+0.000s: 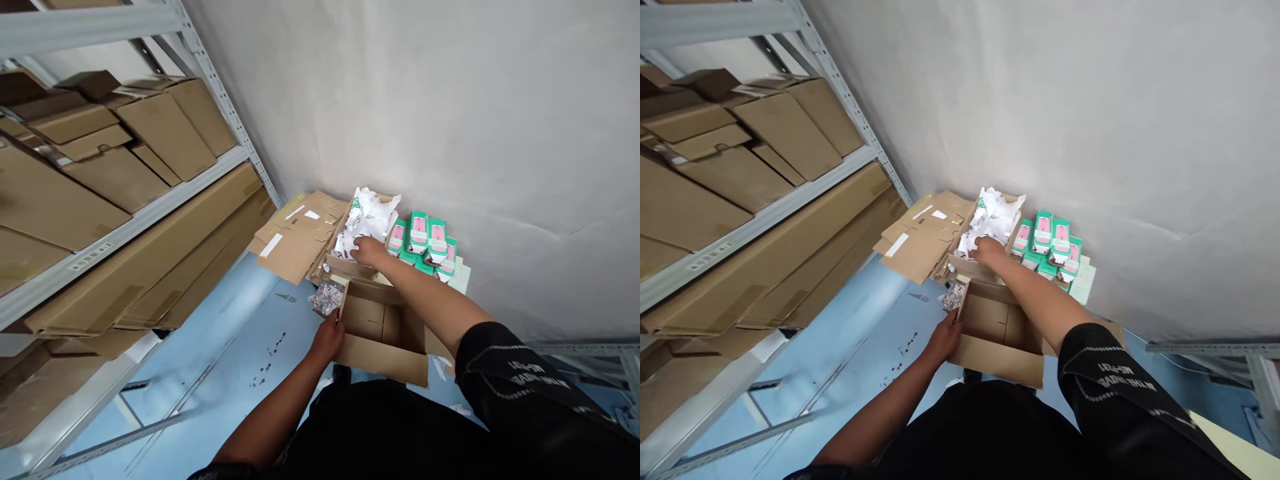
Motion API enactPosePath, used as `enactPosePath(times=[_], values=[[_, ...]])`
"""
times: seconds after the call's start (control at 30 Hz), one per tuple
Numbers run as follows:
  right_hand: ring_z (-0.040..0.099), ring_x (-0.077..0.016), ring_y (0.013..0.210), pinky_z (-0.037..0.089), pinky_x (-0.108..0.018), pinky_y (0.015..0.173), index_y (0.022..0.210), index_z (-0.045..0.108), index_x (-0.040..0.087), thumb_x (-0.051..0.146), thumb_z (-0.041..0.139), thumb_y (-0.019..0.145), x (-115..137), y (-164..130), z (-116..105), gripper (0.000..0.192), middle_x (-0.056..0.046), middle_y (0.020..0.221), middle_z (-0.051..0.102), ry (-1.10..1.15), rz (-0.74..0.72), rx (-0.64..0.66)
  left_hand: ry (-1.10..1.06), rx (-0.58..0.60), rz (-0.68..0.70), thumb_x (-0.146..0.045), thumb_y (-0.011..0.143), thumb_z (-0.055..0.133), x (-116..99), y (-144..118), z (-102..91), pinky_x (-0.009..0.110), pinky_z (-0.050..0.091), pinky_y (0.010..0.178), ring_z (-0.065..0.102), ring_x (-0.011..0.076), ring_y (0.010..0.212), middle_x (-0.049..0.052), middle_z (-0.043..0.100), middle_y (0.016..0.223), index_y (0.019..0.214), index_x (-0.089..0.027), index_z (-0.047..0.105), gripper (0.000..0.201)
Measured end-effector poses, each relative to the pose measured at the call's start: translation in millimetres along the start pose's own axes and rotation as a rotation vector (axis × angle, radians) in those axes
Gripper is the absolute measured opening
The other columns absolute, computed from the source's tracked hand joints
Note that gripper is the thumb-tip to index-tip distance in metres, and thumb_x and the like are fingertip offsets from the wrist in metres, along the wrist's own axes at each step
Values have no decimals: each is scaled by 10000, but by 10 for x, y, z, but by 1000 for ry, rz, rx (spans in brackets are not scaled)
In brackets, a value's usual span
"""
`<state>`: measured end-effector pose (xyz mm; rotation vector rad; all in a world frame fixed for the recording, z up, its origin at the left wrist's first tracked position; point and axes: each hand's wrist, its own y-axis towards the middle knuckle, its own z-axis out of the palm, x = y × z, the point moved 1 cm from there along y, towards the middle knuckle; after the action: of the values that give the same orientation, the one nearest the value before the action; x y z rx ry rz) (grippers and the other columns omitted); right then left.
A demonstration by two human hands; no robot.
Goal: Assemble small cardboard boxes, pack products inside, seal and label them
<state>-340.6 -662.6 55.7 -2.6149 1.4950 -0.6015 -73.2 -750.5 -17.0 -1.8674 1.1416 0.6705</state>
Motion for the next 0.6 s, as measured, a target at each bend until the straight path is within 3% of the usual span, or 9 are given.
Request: enactPosePath(times=[0.13, 0.3, 0.47, 0.6], values=[[649, -299, 1201, 511, -330, 889, 1341, 607, 146, 500, 608, 905, 222, 536, 243, 562, -200, 1346, 652, -3, 142, 116, -17, 26, -8, -197, 927, 431, 67, 10, -206, 351, 451, 1056, 627, 263, 1256, 132, 664, 1389, 1466, -154, 528, 549], [667, -328, 1177, 532, -350, 886, 1373, 590, 96, 518, 763, 779, 239, 810, 506, 749, -259, 1375, 610, -55, 202, 184, -17, 42, -16, -189, 909, 432, 156, 30, -391, 351, 461, 1030, 645, 272, 1221, 137, 680, 1360, 1461, -160, 537, 563], [671, -309, 1178, 526, -333, 911, 1253, 700, 132, 409, 691, 873, 281, 855, 674, 470, -229, 1291, 682, -77, 181, 145, -42, 35, -33, -193, 906, 451, 266, 44, -464, 344, 452, 1045, 638, 270, 1234, 128, 669, 1386, 1474, -167, 533, 575], [679, -301, 1159, 511, -311, 924, 1182, 743, 111, 259, 658, 883, 243, 866, 626, 344, -240, 1249, 707, -90, 171, 79, -42, 32, -51, -189, 917, 448, 318, 55, -454, 333, 448, 1052, 629, 261, 1254, 124, 657, 1407, 1494, -169, 513, 581]])
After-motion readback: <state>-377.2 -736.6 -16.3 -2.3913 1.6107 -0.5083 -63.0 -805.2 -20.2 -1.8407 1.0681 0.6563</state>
